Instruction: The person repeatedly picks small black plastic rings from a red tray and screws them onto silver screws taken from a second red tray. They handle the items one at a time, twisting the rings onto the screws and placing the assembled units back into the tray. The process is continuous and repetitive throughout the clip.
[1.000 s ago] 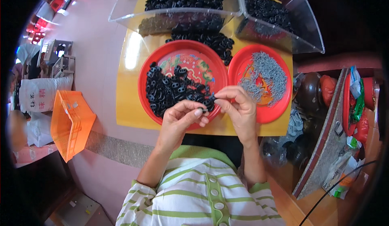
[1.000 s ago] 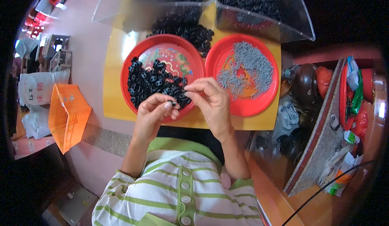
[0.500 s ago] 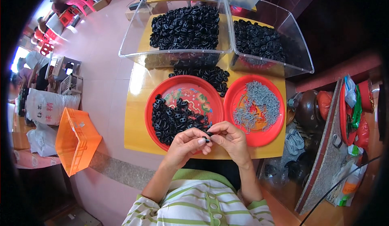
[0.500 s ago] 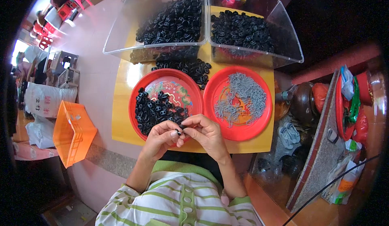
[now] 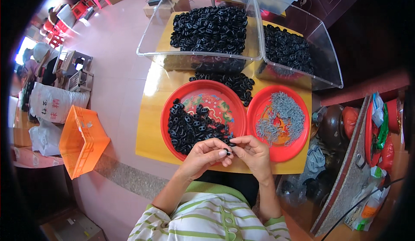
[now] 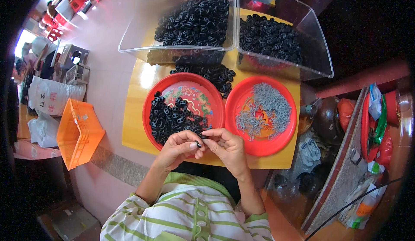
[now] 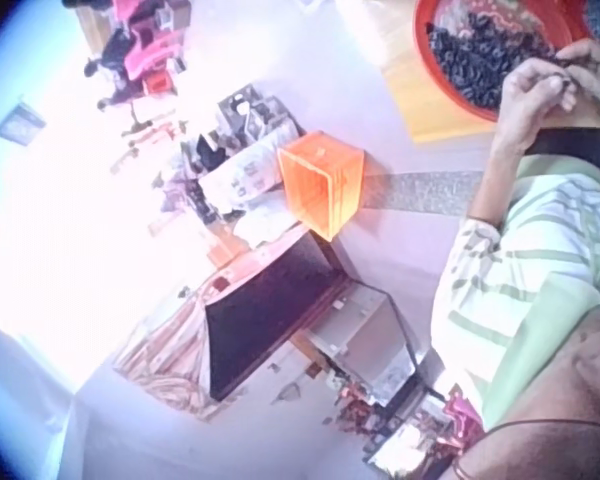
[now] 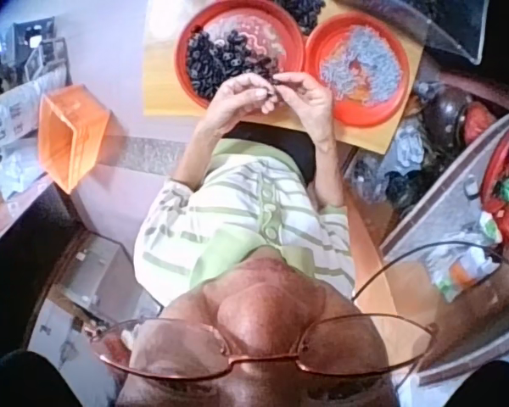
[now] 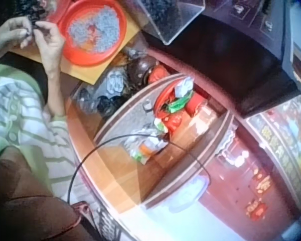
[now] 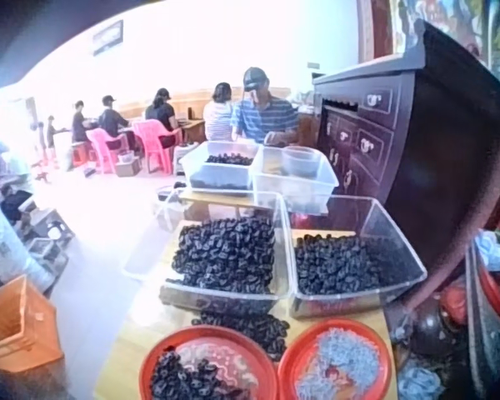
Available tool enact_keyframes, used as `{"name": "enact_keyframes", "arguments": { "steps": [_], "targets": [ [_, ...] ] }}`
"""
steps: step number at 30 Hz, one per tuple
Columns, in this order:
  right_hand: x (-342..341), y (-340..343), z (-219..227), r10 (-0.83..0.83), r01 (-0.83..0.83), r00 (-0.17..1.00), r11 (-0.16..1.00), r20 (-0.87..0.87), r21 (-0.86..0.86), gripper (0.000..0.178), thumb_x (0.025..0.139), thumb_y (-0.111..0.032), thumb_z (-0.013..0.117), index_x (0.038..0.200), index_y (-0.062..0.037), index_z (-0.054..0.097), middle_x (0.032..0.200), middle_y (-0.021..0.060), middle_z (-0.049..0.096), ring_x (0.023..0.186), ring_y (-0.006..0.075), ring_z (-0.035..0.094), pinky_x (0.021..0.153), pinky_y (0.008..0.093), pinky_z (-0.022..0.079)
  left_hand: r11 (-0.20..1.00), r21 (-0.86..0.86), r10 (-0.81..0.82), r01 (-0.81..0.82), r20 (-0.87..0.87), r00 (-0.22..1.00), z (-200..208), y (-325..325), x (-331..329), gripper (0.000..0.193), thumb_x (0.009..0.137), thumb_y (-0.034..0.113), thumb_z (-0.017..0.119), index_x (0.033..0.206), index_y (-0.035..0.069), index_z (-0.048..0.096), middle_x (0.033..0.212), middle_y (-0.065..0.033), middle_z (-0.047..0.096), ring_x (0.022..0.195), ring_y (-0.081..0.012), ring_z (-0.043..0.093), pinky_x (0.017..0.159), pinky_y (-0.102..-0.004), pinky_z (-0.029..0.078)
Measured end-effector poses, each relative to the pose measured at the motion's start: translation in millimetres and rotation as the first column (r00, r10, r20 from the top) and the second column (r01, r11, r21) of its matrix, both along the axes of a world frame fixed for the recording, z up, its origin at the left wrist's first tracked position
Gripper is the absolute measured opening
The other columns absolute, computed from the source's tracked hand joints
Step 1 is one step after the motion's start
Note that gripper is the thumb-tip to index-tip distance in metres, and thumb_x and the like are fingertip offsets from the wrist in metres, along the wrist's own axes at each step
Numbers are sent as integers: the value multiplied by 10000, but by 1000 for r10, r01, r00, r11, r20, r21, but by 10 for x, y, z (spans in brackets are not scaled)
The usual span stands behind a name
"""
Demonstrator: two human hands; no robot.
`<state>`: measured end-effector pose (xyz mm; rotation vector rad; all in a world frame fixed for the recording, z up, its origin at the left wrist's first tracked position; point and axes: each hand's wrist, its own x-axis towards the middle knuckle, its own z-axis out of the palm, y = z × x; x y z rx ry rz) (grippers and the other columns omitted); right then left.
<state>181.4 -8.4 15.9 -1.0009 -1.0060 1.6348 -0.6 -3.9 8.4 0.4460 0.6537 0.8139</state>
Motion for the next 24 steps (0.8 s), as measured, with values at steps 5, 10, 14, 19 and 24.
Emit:
{"name": "enact_keyframes", "arguments": {
  "steps": [5,10,14,19,24],
  "targets": [
    [22,66,72,-59,56,997,997,52,44,209,882,9,577,1090,23,570,916,51,623,828,94,604,755,229,503,995,100,37,-29,-85,996,70,27,-10,101,870,59,593,941,-14,595,887,-130,657,740,-166,643,690,-294,528],
    [-29,155,154,-63,65,998,995,-32,75,191,876,1,590,1065,11,565,950,43,612,843,82,593,789,216,489,969,220,147,-115,-134,980,171,40,-27,139,897,33,561,1017,-27,598,920,-121,661,784,-148,641,731,-271,533],
    [-83,136,174,-70,71,997,993,-16,93,177,878,-8,592,1053,-2,564,966,39,601,859,81,586,766,219,499,954,256,208,-157,-185,961,196,23,-75,142,890,17,566,1017,-36,602,924,-121,659,793,-145,638,738,-268,538],
    [-121,148,117,-52,53,999,992,-10,117,166,878,-10,595,1040,-3,559,970,52,596,848,91,591,732,227,513,948,262,232,-180,-185,955,203,31,-138,145,885,7,568,1017,-38,604,912,-118,659,787,-135,634,736,-261,533],
    [-178,154,168,-72,77,995,995,-74,62,169,880,7,583,1046,7,553,985,69,597,843,98,596,741,221,515,930,302,278,-212,-197,940,200,29,-162,147,886,12,571,1021,-34,607,904,-100,661,781,-118,630,713,-245,527]
  ]
}}
